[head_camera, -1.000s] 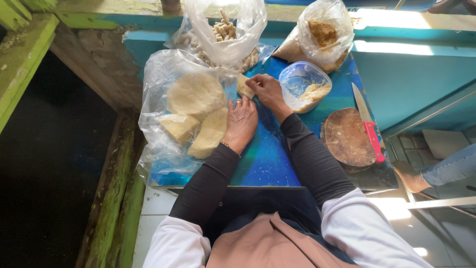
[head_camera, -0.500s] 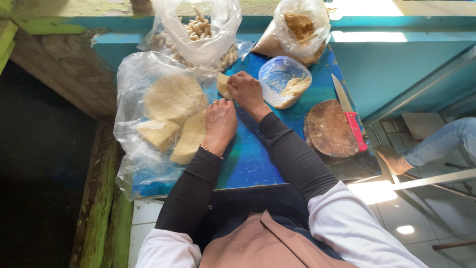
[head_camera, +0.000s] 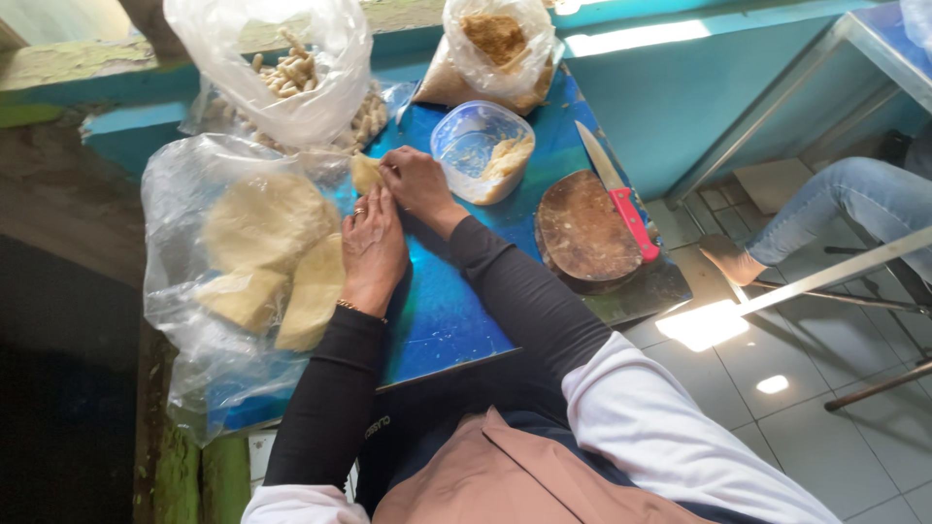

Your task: The person pinches a small piece of dough flat on a blue table, spoons brown filling from a plastic bag onto it, and folds and pinches the dough closed around the filling, repeating the cycle. The person works beside blocks of dough in plastic wrap, a knife, and a wooden board.

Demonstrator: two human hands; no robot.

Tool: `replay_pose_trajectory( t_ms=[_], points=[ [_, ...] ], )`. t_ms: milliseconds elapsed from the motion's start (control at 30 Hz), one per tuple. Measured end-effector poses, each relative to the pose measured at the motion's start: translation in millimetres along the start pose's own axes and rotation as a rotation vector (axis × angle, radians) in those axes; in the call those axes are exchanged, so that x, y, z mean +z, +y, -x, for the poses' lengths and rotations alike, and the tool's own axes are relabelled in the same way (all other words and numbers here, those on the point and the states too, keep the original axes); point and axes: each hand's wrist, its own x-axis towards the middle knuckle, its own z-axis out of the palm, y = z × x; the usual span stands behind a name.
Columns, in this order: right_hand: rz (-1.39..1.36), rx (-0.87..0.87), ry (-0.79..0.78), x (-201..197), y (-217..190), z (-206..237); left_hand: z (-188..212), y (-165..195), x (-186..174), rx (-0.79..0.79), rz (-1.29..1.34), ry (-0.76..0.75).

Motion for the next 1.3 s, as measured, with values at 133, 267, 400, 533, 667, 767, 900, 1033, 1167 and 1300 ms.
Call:
replay_pose_trajectory(
  t_ms=[133,267,400,533,667,767,900,1033,1167,1300],
  points=[
    [-0.012,0.043,-0.004,-2.9,-3.7,1.5,-1.2,3.5,-4.6,0.023,0.015,0.013],
    [0.019,-0.014,0.081,-6.7,-8.7,4.9,-3.9,6.3,-4.5,0.006,0.023,0.045],
    [0.145,-0.103,0.018,-9.9,-8.6,8.9,-4.9,8.0,2.1,0.018,-0.037,0.12],
    [0.119,-0.086,0.057,-15.3,-8.2,10.4,-3.5,9.8,8.9,0.015,-0.103,0.049],
    [0.066,-0.132,0.133,-24.5,-16.2,7.5,-3.3,9.2,11.4,0.019,-0.071,0.076],
    [-0.014,-0.215,0.209,-33.1,-27.5,6.4,-4.0,8.5,12.6,0.022,-0.053,0.068],
    [-0.124,0.023,0.21,-40.2,-41.0,5.9,-5.4,10.3,12.0,0.033,0.029,0.095],
    [-0.268,0.159,0.167,-47.7,-41.0,5.4,-13.1,18.2,1.8,-0.183,0.658,0.236],
    [-0.468,0.117,-0.028,-71.5,-34.0,14.5,-18.1,11.5,-25.5,-0.372,1.423,0.133],
    [-0.821,0.469,-0.395,-113.9,-36.9,40.5,-11.3,0.0,-47.1,-0.35,1.868,-0.334]
  ],
)
